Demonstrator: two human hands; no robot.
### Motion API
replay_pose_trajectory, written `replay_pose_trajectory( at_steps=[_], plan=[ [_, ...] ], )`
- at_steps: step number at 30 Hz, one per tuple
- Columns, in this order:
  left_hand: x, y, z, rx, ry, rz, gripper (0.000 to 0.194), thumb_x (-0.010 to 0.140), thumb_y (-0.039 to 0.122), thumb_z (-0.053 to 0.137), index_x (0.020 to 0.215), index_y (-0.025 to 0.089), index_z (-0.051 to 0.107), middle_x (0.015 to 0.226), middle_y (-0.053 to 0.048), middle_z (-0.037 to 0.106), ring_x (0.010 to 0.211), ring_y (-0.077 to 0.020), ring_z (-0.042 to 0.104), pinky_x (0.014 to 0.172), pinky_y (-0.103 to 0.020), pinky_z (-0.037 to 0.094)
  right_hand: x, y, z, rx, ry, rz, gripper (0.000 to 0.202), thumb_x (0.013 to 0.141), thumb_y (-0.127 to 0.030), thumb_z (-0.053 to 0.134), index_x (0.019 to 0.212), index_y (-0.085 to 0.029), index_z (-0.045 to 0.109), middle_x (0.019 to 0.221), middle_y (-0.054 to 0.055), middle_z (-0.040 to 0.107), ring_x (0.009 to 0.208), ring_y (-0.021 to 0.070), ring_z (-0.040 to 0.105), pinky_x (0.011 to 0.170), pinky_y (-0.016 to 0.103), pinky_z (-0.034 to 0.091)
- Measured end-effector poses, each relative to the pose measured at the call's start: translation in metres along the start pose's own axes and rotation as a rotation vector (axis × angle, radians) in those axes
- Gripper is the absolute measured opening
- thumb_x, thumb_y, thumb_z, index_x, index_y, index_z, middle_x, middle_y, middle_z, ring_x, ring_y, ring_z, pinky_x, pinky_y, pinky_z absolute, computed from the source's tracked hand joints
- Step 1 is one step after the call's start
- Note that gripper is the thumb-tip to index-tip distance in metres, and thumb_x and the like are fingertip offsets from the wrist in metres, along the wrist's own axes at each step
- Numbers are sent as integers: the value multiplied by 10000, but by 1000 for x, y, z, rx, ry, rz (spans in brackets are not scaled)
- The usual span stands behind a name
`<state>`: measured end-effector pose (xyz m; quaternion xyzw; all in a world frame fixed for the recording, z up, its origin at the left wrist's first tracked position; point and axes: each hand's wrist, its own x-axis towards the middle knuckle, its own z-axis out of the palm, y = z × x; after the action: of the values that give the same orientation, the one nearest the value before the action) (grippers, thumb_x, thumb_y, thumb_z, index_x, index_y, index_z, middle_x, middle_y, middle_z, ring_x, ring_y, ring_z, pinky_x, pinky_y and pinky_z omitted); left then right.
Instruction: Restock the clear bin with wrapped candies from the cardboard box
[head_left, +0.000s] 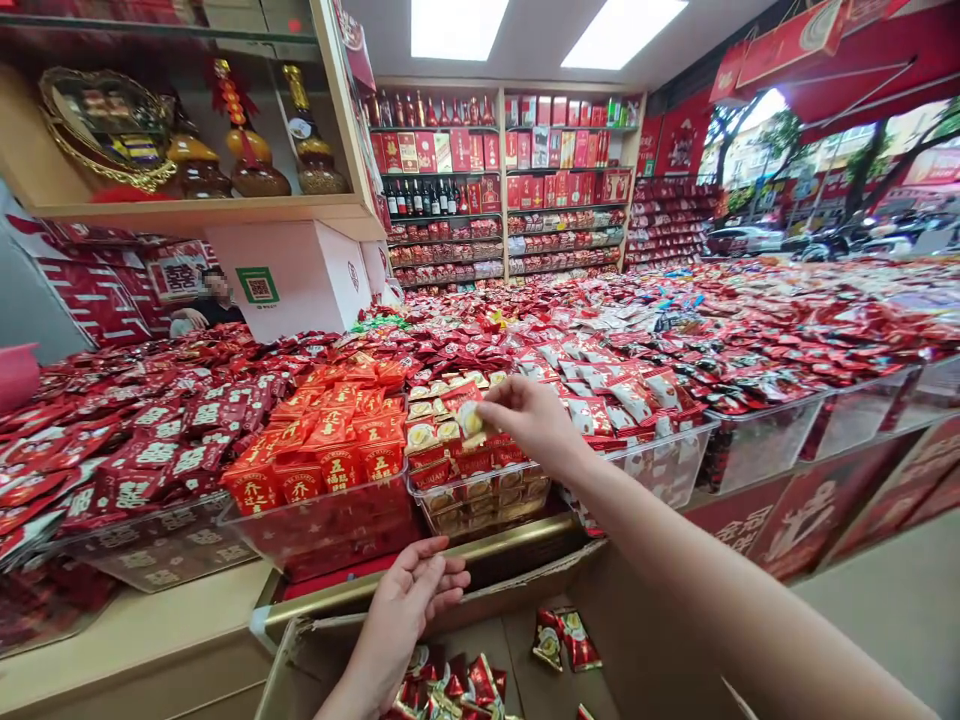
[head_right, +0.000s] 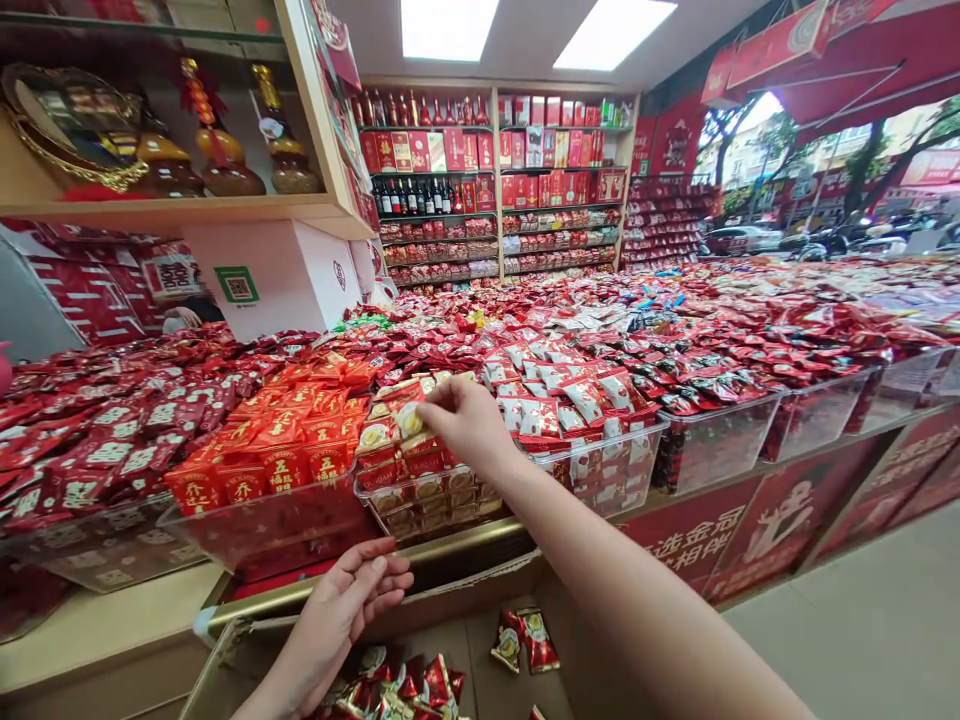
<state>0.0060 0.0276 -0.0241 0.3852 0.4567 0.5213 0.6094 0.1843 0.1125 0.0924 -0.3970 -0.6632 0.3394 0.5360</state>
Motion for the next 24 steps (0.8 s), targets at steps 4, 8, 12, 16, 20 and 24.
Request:
replay_pose_trajectory(
  at_steps=[4,8,12,16,20,24],
  plan=[
    [2,-3,-5,23,-38,12,224,707,259,633,885,158,542,765,-37,695,706,-144,647,640,-234,510,53,11,11,-412,3,98,96,634,-232,598,632,-146,556,623,23,603,595,117,543,539,214,393],
    [2,-5,-7,37,-48,37,230,679,276,657,850,149,570,759,-47,696,699,-152,647,632,-242,513,61,17,25,-504,-64,125,93,598,-211,620,556,-138,580,555,33,598,552,132,534,500,217,367],
    [1,-5,-6,52,-46,45,261,650,301,678,837,145,582,761,-60,698,693,-163,649,623,-250,514,55,15,27,-597,-116,126,95,600,-214,612,556,-129,606,565,51,606,553,142,529,491,222,345],
    [-2,-3,-3,67,-37,50,255,653,304,672,836,149,585,765,-60,698,697,-163,649,636,-254,513,54,12,27,-660,-163,107,142,622,-256,601,558,-130,617,537,51,598,537,136,520,487,220,335],
    [-4,-2,-1,83,-32,61,241,658,298,668,834,154,589,766,-56,696,703,-164,649,639,-254,513,53,9,28,-691,-186,54,157,645,-280,582,578,-143,618,540,48,597,535,132,519,497,222,339],
    [-2,-4,-3,99,-39,64,248,650,311,674,825,154,595,764,-61,699,698,-168,651,632,-256,516,54,9,30,-710,-189,18,149,627,-278,599,558,-146,608,538,63,594,541,158,527,505,245,350]
  ],
)
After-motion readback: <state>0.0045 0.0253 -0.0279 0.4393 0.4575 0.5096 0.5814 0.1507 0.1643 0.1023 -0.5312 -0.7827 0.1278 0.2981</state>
